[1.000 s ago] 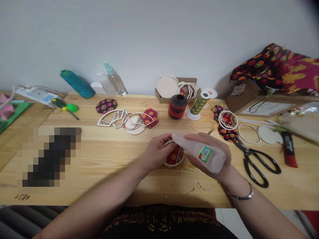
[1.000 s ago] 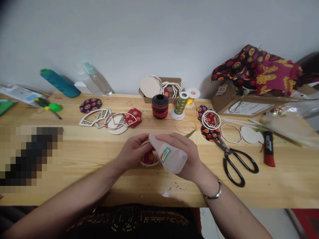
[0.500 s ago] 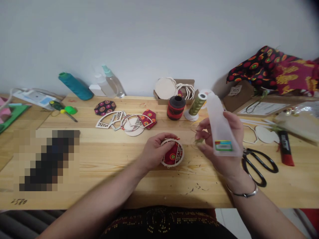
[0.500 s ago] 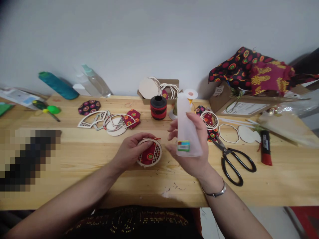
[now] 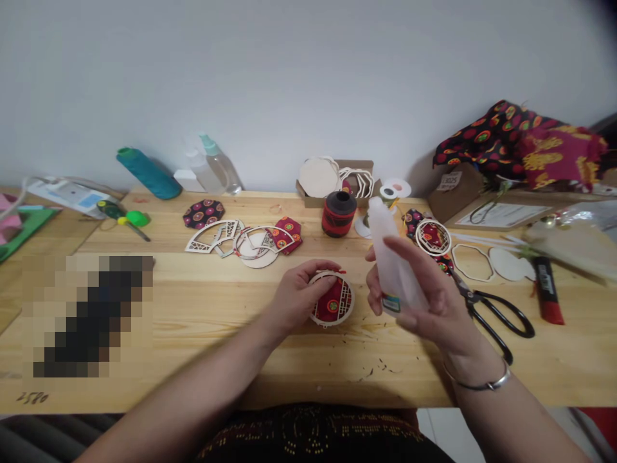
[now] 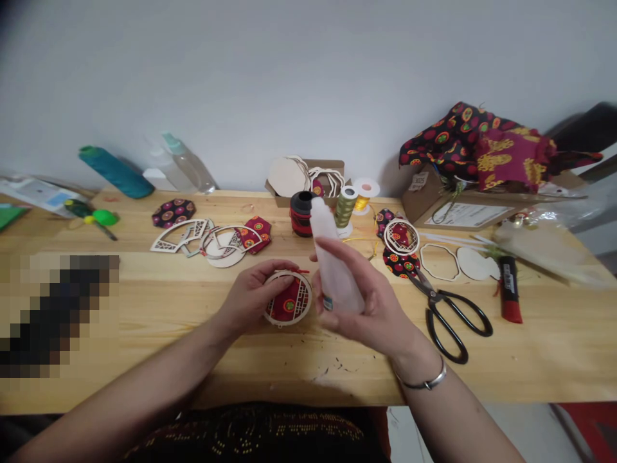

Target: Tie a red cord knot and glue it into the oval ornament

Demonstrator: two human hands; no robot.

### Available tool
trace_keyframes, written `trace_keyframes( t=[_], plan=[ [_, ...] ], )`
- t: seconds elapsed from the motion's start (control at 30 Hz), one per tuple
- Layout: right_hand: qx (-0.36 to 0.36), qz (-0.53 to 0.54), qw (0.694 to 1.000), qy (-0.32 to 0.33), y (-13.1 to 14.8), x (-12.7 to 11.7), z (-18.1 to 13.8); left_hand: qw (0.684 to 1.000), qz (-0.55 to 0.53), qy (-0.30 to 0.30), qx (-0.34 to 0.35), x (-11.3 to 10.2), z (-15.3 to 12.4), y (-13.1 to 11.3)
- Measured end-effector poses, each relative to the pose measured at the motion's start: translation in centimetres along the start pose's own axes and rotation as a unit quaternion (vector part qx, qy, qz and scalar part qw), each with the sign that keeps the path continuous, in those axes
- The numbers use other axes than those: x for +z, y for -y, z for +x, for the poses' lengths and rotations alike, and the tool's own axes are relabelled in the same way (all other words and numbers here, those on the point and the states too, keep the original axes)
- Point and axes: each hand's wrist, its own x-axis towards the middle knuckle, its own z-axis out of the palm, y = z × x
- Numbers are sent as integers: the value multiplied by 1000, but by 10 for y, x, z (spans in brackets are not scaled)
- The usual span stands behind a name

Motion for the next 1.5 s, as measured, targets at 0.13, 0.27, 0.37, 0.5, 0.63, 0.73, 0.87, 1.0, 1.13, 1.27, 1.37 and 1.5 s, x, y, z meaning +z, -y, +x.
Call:
trace_keyframes(
  t=[0.13,0.27,0.37,0.5,0.63,0.73,0.87,1.0,1.13,1.27,1.37,1.5],
  plan=[
    [20,6,1000,22,15,4,-5,999,-34,-6,-13,-1,1,1],
    [14,17,1000,7,24,9,-1,999,-44,-11,-8,-2,1,3],
    [-10,34,999,-11,26,12,7,999,-51,-10,-4,-2,2,3],
    [-34,52,998,-25,17,18,11,998,-57,-6,-3,-2,2,3],
    [-60,17,994,-95,-4,12,8,998,-58,-10,-1,-2,2,3],
    [-35,-73,989,-127,-16,3,4,998,-58,-9,3,-2,2,3],
    [-7,-185,969,-162,-16,1,4,998,-57,-2,16,-2,3,4],
    [-4,-241,954,-176,-13,6,6,998,-57,-9,8,-2,2,5],
    [10,-240,953,-182,-15,8,7,999,-47,-16,8,-2,2,3],
    [6,-252,951,-182,-19,7,7,999,-40,-17,12,0,1,1],
    [-6,-262,947,-183,-20,7,7,999,-31,-18,11,0,1,-1],
    [-16,-262,948,-178,-20,9,7,1000,-18,-13,20,0,1,0]
  ],
)
